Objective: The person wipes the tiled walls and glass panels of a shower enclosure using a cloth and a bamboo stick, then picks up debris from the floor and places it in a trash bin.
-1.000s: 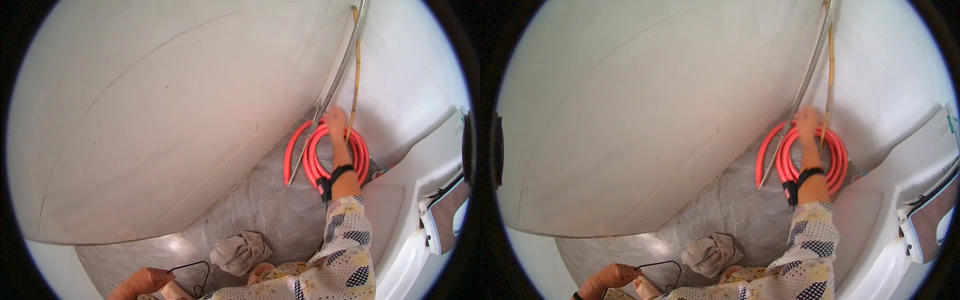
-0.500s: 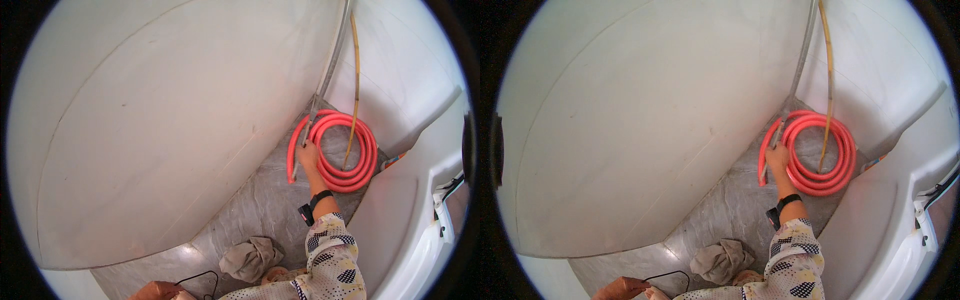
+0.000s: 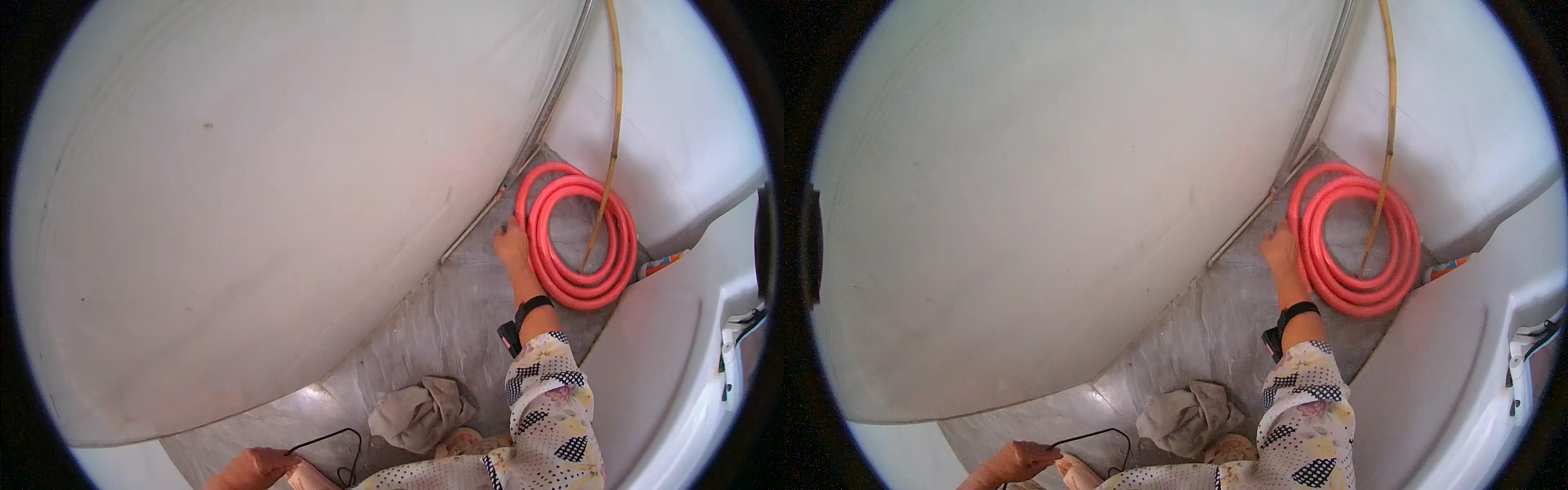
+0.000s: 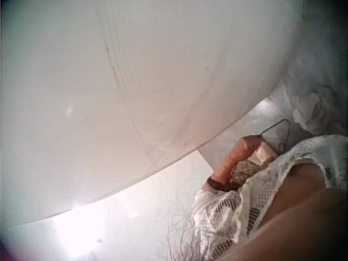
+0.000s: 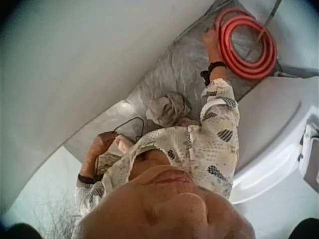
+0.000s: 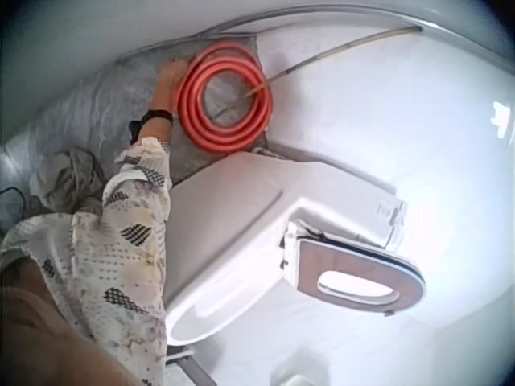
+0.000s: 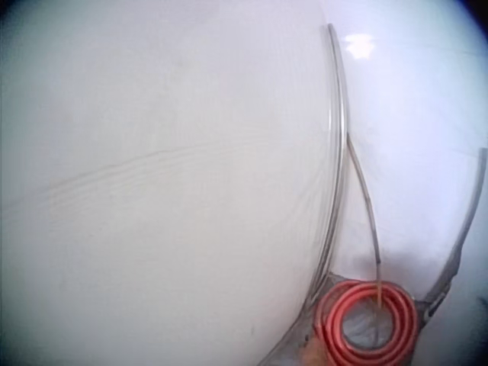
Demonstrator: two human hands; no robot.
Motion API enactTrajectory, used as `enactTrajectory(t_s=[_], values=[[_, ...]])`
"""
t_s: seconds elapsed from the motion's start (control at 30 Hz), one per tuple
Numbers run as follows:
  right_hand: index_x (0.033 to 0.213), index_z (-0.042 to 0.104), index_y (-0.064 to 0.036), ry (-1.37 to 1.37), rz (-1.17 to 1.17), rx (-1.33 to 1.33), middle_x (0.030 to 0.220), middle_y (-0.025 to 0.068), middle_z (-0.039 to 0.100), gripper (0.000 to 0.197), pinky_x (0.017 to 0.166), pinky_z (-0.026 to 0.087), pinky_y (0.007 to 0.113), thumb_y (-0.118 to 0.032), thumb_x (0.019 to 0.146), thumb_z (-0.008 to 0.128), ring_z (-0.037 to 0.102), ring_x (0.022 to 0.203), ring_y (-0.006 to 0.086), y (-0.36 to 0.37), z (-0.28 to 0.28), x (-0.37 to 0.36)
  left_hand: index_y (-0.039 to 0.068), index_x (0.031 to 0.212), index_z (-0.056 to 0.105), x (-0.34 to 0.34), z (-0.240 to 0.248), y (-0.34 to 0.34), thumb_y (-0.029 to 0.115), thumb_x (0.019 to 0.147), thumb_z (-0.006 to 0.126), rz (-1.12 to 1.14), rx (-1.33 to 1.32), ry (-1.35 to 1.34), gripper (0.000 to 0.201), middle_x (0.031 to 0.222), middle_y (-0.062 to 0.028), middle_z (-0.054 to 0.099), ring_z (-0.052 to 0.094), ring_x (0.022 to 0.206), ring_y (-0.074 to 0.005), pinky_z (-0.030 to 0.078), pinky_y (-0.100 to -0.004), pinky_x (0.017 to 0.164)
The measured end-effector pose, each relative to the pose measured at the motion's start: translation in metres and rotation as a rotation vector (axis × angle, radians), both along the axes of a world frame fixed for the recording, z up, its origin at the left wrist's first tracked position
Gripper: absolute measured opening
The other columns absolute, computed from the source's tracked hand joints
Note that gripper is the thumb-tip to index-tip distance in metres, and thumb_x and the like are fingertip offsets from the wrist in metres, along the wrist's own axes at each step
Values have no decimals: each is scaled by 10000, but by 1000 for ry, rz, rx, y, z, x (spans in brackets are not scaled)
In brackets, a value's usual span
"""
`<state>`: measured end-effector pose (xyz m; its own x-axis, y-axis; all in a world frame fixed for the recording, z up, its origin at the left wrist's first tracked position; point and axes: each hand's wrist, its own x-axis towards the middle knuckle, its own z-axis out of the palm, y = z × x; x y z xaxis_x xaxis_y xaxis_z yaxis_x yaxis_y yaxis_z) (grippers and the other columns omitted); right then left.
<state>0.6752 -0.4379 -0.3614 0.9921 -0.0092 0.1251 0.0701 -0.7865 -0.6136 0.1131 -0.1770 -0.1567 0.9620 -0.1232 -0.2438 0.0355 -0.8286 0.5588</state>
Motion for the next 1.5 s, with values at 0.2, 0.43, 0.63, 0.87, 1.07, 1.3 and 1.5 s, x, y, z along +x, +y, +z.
enactTrajectory(t_s=[0.2, 0.43, 0.63, 0.87, 1.07, 1.3, 1.5], values=[[1059, 569, -7, -88, 27, -74, 862, 265, 622, 330, 743, 470, 495, -221, 808, 566, 610, 850, 417, -7, -2, 11, 63, 1013, 649, 21, 19, 13, 107, 830, 615, -67, 34, 107, 192, 915, -110, 674, 662, 806, -264, 548, -357, 675], [1075, 566, -56, -74, 509, -189, 764, 208, 629, 413, 654, 475, 479, -329, 774, 641, 623, 773, 383, 42, 20, -41, 75, 1032, 645, 32, 42, 10, 80, 782, 614, -8, -77, 110, 252, 921, -142, 665, 645, 840, -303, 532, -382, 714], [1097, 515, -72, 21, 481, -365, 839, 184, 647, 467, 698, 483, 485, -406, 788, 620, 628, 827, 358, 30, 23, -47, 86, 1039, 646, 34, 35, 7, 97, 802, 610, 33, -83, 217, 240, 927, -148, 663, 642, 857, -307, 531, -375, 711], [1047, 551, -82, -151, 708, -347, 834, 168, 637, 417, 634, 482, 473, -401, 788, 617, 629, 772, 343, 27, 21, -49, 81, 1036, 651, 36, 36, 11, 91, 804, 613, -9, -106, 209, 236, 948, -151, 658, 642, 874, -308, 527, -378, 739], [982, 596, -100, -200, 743, -532, 861, 145, 644, 426, 646, 478, 459, -443, 732, 638, 636, 812, 309, 32, 36, -51, 74, 1050, 652, 41, 47, 7, 133, 839, 621, -6, -85, 192, 221, 960, -94, 676, 641, 943, -276, 530, -366, 779], [917, 603, -79, -37, 483, -714, 826, 129, 656, 302, 687, 489, 440, -309, 723, 620, 652, 768, 289, 12, 23, -49, 72, 1027, 662, 33, 48, 10, 143, 835, 625, 67, -88, 204, 207, 989, -97, 670, 642, 934, -277, 528, -365, 770], [924, 594, -53, 6, 404, -732, 810, 141, 661, 227, 708, 512, 463, -211, 760, 592, 656, 776, 319, -32, -35, -31, 60, 1008, 658, 19, 33, 22, 74, 785, 631, 22, -101, 179, 225, 927, -114, 663, 642, 858, -289, 519, -361, 724]])
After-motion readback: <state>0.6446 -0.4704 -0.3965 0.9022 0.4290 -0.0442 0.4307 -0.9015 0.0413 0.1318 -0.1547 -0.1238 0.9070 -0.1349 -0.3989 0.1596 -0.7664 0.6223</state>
